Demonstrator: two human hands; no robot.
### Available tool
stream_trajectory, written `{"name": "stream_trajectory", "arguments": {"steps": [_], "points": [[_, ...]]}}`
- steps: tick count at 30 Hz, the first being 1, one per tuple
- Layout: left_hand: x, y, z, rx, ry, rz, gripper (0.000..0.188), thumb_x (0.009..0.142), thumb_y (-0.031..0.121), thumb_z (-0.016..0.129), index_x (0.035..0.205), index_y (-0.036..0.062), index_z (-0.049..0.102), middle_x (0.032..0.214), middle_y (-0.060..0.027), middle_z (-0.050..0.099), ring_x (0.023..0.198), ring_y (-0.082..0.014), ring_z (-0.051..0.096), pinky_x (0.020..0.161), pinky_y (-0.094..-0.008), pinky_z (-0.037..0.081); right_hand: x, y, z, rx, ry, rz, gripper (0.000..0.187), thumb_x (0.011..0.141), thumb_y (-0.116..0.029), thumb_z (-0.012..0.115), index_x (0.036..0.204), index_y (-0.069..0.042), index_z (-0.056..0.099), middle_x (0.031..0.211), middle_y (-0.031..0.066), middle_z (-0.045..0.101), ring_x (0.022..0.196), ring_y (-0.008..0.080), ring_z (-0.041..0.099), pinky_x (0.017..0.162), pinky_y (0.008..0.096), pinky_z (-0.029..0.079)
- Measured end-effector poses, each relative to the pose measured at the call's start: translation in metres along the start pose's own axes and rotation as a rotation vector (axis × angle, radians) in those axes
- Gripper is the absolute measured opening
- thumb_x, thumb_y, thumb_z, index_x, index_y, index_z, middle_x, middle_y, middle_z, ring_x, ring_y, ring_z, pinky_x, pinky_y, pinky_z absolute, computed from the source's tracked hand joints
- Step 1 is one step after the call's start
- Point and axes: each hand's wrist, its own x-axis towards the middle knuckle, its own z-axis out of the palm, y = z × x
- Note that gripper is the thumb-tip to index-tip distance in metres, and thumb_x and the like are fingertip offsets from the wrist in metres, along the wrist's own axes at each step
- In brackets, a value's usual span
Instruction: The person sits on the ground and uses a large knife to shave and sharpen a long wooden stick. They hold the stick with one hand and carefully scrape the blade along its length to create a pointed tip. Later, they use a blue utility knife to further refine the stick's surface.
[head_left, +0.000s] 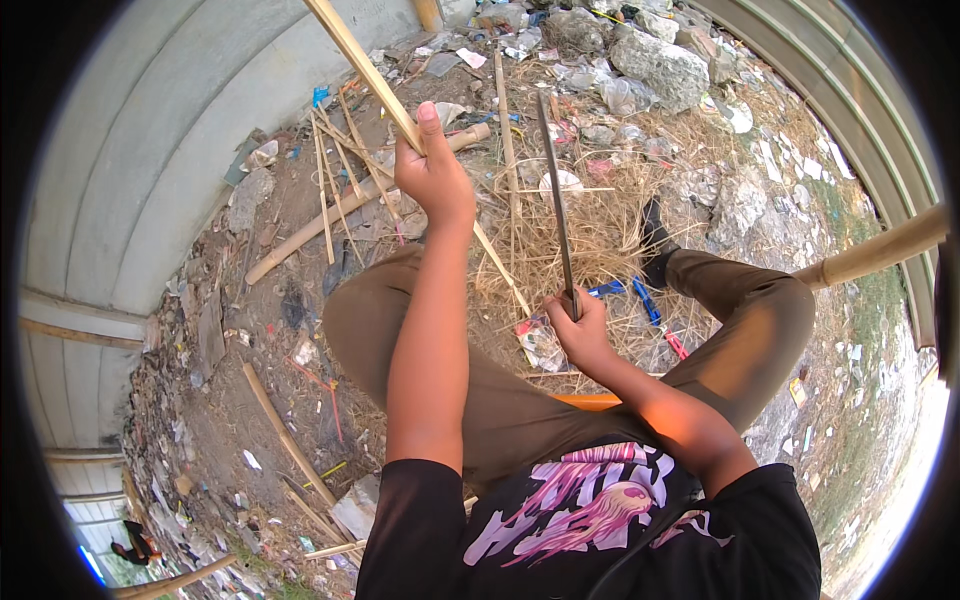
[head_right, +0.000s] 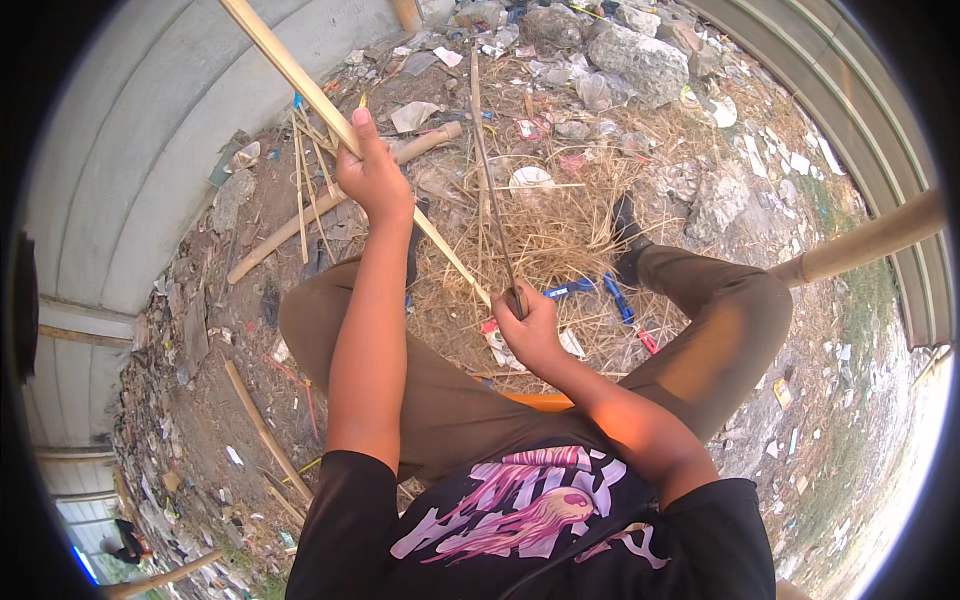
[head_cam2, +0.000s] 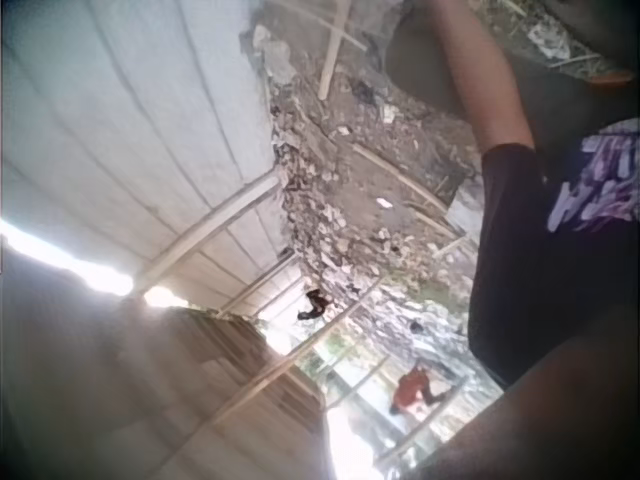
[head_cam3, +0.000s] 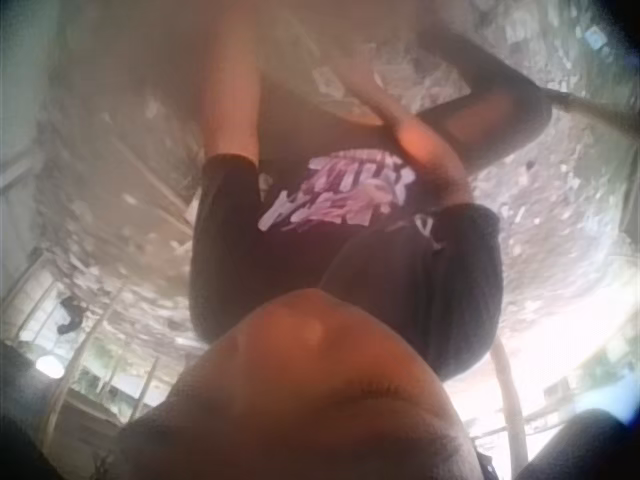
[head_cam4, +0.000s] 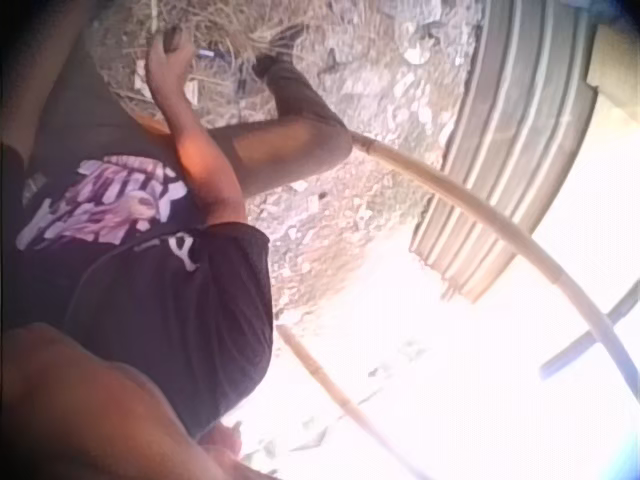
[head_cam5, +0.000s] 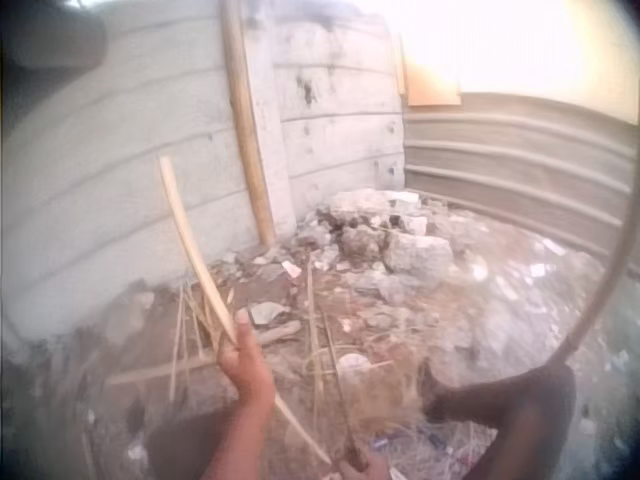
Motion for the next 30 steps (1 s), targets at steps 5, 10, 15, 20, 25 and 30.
{"name": "stream_trajectory", "arguments": {"steps": [5,10,15,20,25,30], "points": [[0.000,0.001,0.007,-0.050,-0.001,-0.011,0.047,0.102,0.049,0.054,0.074,0.0130,0.041,0.059,0.0067,0.030,0.050,-0.0032,0.027,0.045,-0.0244,0.021,-0.022,0.061,-0.002,-0.227,-0.266,0.619,0.029,0.087,-0.021,0.068,0.068,-0.004,0.056,0.053,0.0012,0.050,0.048,0.0108,0.049,0.043,0.0329,0.038],[0.004,0.004,-0.004,-0.023,0.028,-0.037,0.050,0.102,0.046,0.055,0.069,0.0144,0.037,0.057,0.0078,0.028,0.048,-0.0030,0.024,0.044,-0.0251,0.019,-0.017,0.049,-0.001,-0.270,-0.291,0.741,0.032,0.087,-0.030,0.067,0.075,0.000,0.065,0.055,0.0074,0.057,0.046,0.0196,0.059,0.041,0.0387,0.045],[0.007,-0.007,-0.003,0.003,0.040,-0.004,0.047,0.103,0.043,0.055,0.070,0.0133,0.041,0.058,0.0071,0.031,0.050,-0.0035,0.029,0.046,-0.0246,0.023,-0.003,-0.010,-0.013,-0.141,-0.139,0.101,0.028,0.090,-0.026,0.065,0.077,-0.002,0.061,0.055,0.0025,0.052,0.050,0.0114,0.049,0.048,0.0311,0.040],[-0.003,-0.003,0.010,-0.033,-0.025,-0.016,0.045,0.103,0.044,0.054,0.074,0.0109,0.044,0.060,0.0062,0.034,0.050,-0.0041,0.032,0.047,-0.0245,0.026,-0.016,0.019,-0.005,-0.129,-0.074,0.291,0.028,0.088,-0.022,0.065,0.074,0.001,0.058,0.054,0.0026,0.049,0.049,0.0137,0.048,0.048,0.0338,0.040],[0.001,-0.001,-0.001,-0.018,-0.001,-0.041,0.047,0.103,0.046,0.052,0.073,0.0122,0.041,0.060,0.0072,0.031,0.049,-0.0032,0.027,0.044,-0.0238,0.022,-0.036,0.053,0.000,-0.207,-0.317,0.814,0.031,0.083,-0.023,0.067,0.072,0.004,0.058,0.053,0.0070,0.050,0.046,0.0208,0.056,0.041,0.0378,0.044],[0.001,0.000,-0.002,-0.071,-0.009,-0.076,0.049,0.103,0.050,0.050,0.073,0.0132,0.036,0.060,0.0077,0.027,0.049,-0.0028,0.024,0.043,-0.0237,0.019,-0.014,0.010,-0.002,-0.015,-0.199,0.608,0.030,0.084,-0.021,0.064,0.070,0.005,0.059,0.057,0.0109,0.057,0.047,0.0223,0.056,0.045,0.0404,0.046]]}}
